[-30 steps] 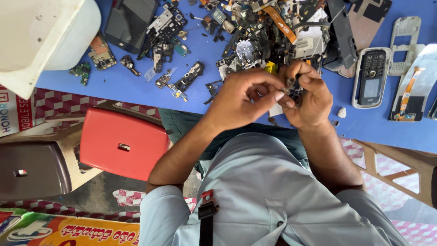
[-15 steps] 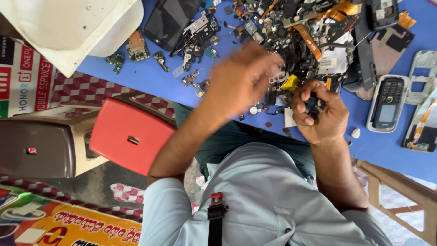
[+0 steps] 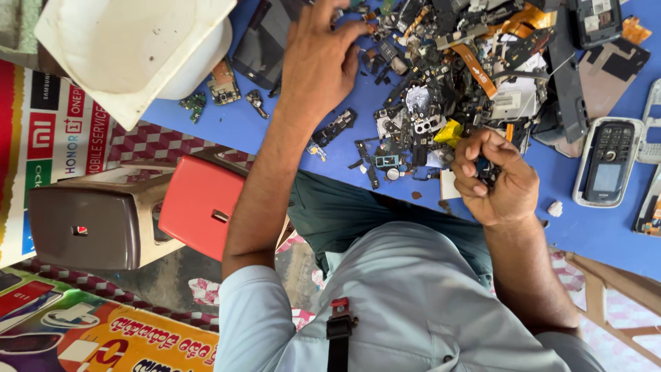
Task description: The person repeatedly picks up small electronic components and circuit boards from a cluttered blue table, briefly turns them over in their hands, and places them back down or into a white container. The person handles multiple items one at a time without using tools.
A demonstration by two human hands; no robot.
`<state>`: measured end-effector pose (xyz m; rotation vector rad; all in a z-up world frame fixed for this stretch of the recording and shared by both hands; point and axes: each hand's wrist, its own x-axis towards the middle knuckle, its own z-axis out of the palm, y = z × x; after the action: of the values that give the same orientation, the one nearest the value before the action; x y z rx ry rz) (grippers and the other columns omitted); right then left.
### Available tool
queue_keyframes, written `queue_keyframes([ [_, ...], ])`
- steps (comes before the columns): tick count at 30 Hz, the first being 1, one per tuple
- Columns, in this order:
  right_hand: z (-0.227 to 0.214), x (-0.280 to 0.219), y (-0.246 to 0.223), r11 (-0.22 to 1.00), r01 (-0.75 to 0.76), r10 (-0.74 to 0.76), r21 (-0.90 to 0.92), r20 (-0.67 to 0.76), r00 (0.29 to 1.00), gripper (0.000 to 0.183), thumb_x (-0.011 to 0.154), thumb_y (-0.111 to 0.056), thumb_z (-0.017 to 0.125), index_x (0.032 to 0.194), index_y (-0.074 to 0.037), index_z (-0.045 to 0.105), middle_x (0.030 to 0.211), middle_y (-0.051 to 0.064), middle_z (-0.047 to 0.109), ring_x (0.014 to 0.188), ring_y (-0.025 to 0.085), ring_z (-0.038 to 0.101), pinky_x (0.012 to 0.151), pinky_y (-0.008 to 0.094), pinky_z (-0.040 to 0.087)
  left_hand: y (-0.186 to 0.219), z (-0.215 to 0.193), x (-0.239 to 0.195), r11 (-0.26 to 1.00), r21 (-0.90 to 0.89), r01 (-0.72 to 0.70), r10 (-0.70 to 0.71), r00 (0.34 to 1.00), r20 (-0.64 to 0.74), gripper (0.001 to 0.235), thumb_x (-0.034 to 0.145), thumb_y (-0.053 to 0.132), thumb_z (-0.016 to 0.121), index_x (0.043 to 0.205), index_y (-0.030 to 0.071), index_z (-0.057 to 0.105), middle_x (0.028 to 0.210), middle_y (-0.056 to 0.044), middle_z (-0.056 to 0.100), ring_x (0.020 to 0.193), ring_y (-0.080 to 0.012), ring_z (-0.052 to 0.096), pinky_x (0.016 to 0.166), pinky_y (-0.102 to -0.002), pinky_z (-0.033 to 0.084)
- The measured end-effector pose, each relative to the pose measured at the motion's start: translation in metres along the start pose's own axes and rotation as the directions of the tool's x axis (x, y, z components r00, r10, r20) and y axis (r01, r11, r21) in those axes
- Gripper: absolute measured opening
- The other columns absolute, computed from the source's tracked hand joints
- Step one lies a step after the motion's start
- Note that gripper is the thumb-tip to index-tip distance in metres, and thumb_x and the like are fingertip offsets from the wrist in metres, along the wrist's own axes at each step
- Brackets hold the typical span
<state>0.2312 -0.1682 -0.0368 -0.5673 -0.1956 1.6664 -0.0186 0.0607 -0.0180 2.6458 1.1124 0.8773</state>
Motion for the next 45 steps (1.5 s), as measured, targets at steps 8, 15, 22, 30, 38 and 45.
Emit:
queue_keyframes([
  [8, 0.0, -0.001, 0.0, 1.0, -0.011, 0.011, 0.022, 0.004, 1.0, 0.038, 0.111, -0.029, 0.051, 0.1, 0.006, 0.058, 0.084, 0.014, 0.053, 0.059, 0.013, 0.043, 0.054, 0.023, 0.035, 0.001, -0.011, -0.008, 0.993, -0.115, 0.024, -0.021, 0.999, 0.034, 0.022, 0.088, 0.01, 0.085, 0.105, 0.014, 0.071, 0.138, -0.005, 0.052, 0.124, -0.0312, 0.053, 0.101, -0.048, 0.044],
  [15, -0.001, 0.0, 0.001, 1.0, -0.003, 0.003, 0.014, -0.008, 1.0, 0.038, 0.111, -0.029, 0.051, 0.1, 0.006, 0.058, 0.084, 0.015, 0.053, 0.059, 0.013, 0.043, 0.054, 0.023, 0.035, 0.004, -0.011, -0.015, 0.968, -0.233, -0.092, 0.137, 0.973, 0.185, 0.038, 0.083, 0.005, 0.082, 0.119, 0.016, 0.079, 0.162, -0.013, 0.034, 0.151, -0.0365, 0.035, 0.124, -0.054, 0.033],
  [22, -0.004, -0.001, 0.001, 1.0, 0.006, -0.005, 0.022, -0.024, 1.0, 0.037, 0.11, -0.028, 0.052, 0.1, 0.007, 0.058, 0.084, 0.015, 0.053, 0.059, 0.013, 0.042, 0.055, 0.023, 0.035, -0.001, -0.018, -0.016, 0.972, -0.232, -0.041, 0.097, 0.968, 0.234, 0.018, 0.082, 0.006, 0.083, 0.095, 0.013, 0.074, 0.155, -0.009, 0.043, 0.15, -0.0362, 0.036, 0.123, -0.054, 0.033],
  [30, -0.004, -0.001, 0.001, 1.0, 0.016, -0.017, -0.016, -0.025, 1.0, 0.036, 0.109, -0.029, 0.054, 0.1, 0.006, 0.058, 0.084, 0.014, 0.053, 0.059, 0.012, 0.042, 0.055, 0.023, 0.034, -0.007, -0.026, 0.005, 0.986, -0.16, 0.045, -0.021, 0.988, 0.151, 0.046, 0.083, -0.002, 0.075, 0.126, 0.014, 0.067, 0.144, -0.014, 0.044, 0.138, -0.0385, 0.042, 0.117, -0.055, 0.037],
  [38, -0.008, -0.005, -0.001, 0.999, 0.036, -0.038, -0.026, -0.056, 0.998, 0.034, 0.11, -0.027, 0.054, 0.102, 0.006, 0.058, 0.085, 0.015, 0.053, 0.058, 0.013, 0.042, 0.055, 0.024, 0.033, -0.005, -0.004, 0.01, 0.987, -0.154, -0.039, 0.068, 0.98, 0.187, 0.069, 0.077, -0.003, 0.075, 0.141, 0.022, 0.067, 0.157, -0.018, 0.031, 0.145, -0.0431, 0.032, 0.117, -0.056, 0.034],
  [45, -0.005, -0.001, 0.0, 0.999, 0.03, -0.032, -0.041, -0.044, 0.999, 0.035, 0.108, -0.027, 0.054, 0.101, 0.007, 0.057, 0.085, 0.015, 0.052, 0.058, 0.012, 0.042, 0.054, 0.024, 0.033, -0.023, -0.012, 0.01, 0.988, -0.154, 0.009, 0.005, 0.996, 0.092, 0.027, 0.088, -0.002, 0.074, 0.107, 0.018, 0.073, 0.15, -0.011, 0.045, 0.141, -0.0376, 0.04, 0.118, -0.053, 0.038],
])
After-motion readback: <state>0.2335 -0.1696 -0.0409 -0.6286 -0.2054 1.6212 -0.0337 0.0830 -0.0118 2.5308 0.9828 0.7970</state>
